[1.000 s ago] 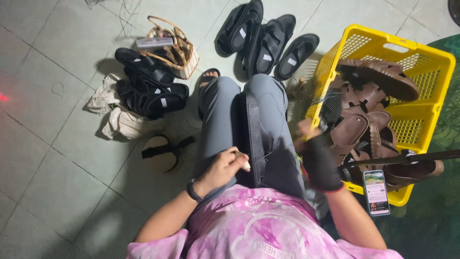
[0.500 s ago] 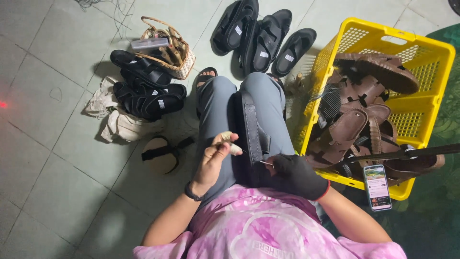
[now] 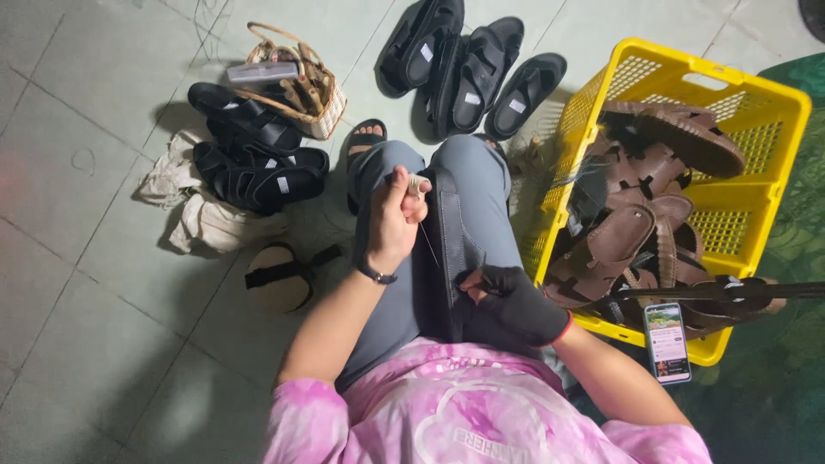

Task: The person sits on the floor and sews a black sandal held on their lap using a needle and thread. They repeatedly push the needle through the sandal material and pull the thread to secure the stitching.

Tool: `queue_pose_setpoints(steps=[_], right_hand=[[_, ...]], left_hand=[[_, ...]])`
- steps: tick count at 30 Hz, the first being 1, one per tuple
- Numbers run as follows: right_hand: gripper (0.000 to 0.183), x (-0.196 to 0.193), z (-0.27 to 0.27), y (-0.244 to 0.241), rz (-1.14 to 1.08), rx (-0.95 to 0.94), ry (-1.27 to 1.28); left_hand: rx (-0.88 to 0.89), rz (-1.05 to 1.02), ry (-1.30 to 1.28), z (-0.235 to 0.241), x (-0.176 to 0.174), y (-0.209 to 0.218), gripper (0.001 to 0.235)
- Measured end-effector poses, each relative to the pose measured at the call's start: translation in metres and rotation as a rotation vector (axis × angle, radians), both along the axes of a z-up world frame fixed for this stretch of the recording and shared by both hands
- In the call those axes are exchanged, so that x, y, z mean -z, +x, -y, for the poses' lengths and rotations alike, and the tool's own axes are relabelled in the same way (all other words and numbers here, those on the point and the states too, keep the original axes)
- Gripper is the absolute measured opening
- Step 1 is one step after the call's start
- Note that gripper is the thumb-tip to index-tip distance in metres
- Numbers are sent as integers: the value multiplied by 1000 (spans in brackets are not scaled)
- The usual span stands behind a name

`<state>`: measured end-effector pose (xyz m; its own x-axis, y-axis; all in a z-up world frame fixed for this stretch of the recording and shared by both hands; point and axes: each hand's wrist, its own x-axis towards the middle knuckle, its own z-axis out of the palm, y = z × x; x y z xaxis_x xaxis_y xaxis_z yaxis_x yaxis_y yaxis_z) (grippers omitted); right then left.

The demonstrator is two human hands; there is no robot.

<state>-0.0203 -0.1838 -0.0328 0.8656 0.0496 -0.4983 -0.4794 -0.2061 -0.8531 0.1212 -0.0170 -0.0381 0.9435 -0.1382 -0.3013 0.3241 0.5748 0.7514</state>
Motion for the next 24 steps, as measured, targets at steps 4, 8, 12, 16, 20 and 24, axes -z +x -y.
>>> queue_pose_setpoints(steps=[4,8,12,16,20,24], right_hand=[[14,-7,12,2,11,-45,2],[36,-22,38,2,446,-222,-270],[49,-40,40,3,827,-413,-499],[50,-49,29,6,844,-605,-724],[29,-63,21,16,854,-643,-753],[15,-74,15,20,841,-641,-741]], left_hand=[[50,16,-34,-23,1,8,43],[149,595,946,-67,-22,2,22],[123,960,1221,-46,-47,-47,38],[545,765,1185,-31,-17,-98,103],[608,509,1030,-32,-30,-102,103],[592,491,987,-35,-29,-104,103]])
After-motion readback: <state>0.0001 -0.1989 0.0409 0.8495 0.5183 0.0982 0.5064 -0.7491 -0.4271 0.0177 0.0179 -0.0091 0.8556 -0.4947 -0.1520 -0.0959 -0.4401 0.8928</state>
